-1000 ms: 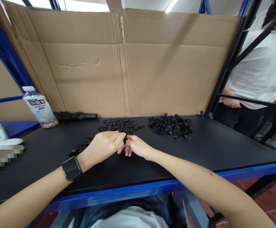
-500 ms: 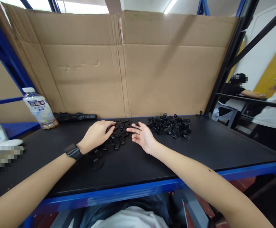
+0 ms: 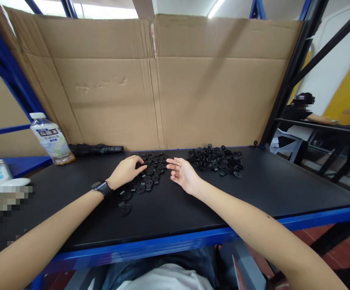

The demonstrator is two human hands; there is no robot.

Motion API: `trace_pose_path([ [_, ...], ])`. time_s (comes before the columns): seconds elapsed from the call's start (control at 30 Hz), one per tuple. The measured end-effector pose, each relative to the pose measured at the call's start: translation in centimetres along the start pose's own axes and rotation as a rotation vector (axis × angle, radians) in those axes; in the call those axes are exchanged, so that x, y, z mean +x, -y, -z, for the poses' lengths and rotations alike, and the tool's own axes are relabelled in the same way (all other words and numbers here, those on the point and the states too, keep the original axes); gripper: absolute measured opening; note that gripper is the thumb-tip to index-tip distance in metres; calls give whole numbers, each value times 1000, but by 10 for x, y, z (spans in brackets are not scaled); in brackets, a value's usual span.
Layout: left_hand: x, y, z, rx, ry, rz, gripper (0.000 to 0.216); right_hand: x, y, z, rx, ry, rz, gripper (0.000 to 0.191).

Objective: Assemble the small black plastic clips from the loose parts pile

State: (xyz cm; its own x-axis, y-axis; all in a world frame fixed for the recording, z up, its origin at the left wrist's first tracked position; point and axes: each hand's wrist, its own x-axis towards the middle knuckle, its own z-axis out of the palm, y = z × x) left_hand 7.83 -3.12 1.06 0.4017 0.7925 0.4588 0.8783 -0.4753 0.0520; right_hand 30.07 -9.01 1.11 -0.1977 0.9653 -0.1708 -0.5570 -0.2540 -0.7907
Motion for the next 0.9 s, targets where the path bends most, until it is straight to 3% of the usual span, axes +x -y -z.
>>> trace_pose_path([
  [0.13,0,-5,-3,-92,-7,43,16,0,0,1,-71,9,-10,21],
  [0.27,2,-9,-8,-97,-57,1,34,0,-1,0,-132,37,2,21],
  [0.37,7,-12,-12,-105,1,-80,41,0,-2,-1,-163,57,-5,21],
  [0.5,12,-16,-13,-77,66,-124,31,1,-2,-1,-183,70,4,19],
  [0.77,3,-20,9,-239,-161,-111,22,3,-7,-1,-249,105,25,17],
  [0.9,-14,-42,32,-424,-270,-118,22,-4,-10,-5,-441,224,52,21],
])
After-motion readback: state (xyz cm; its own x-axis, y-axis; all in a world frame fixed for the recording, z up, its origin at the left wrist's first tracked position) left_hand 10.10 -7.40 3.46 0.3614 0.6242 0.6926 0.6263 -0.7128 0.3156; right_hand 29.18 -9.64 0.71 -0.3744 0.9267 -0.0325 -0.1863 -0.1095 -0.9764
